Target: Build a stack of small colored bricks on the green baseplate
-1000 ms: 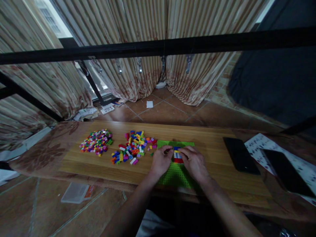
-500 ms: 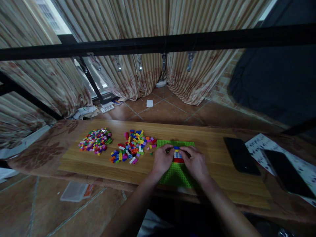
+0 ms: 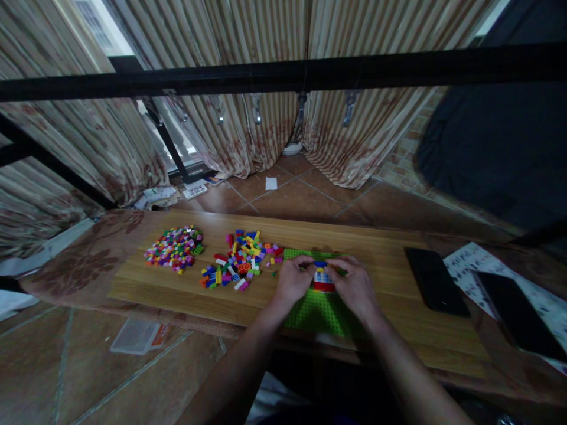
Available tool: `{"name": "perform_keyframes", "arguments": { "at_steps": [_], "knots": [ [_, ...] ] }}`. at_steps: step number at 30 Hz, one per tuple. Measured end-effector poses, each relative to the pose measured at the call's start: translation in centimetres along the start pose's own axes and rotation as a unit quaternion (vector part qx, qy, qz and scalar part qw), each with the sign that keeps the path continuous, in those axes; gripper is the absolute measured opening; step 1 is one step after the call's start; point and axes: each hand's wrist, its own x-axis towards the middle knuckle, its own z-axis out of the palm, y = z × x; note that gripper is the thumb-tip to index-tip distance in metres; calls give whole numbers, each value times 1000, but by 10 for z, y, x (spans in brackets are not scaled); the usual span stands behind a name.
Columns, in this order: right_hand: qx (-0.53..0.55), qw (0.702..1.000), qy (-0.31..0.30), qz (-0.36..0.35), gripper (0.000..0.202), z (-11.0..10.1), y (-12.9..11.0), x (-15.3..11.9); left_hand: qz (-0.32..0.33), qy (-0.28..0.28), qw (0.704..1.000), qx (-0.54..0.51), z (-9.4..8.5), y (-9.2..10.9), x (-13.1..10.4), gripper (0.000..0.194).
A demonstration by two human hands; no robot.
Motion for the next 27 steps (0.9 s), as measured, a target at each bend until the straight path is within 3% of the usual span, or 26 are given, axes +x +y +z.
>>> {"name": "perform_keyframes", "arguments": {
  "at_steps": [7, 17, 23, 27],
  "knots": [
    [55, 996, -23, 59, 25, -1, -1, 4, -29, 15, 999, -34, 6, -9, 10, 18],
    [64, 996, -31, 51, 32, 0, 9, 9, -23, 21, 999, -32, 6, -5, 7, 17],
    [86, 995, 50, 14, 43, -8, 6, -4, 22, 49, 998, -24, -11, 2, -23, 27],
    [111, 993, 33, -20, 33, -7, -18, -17, 43, 60, 997, 1, -36, -6, -54, 25]
  ]
}}
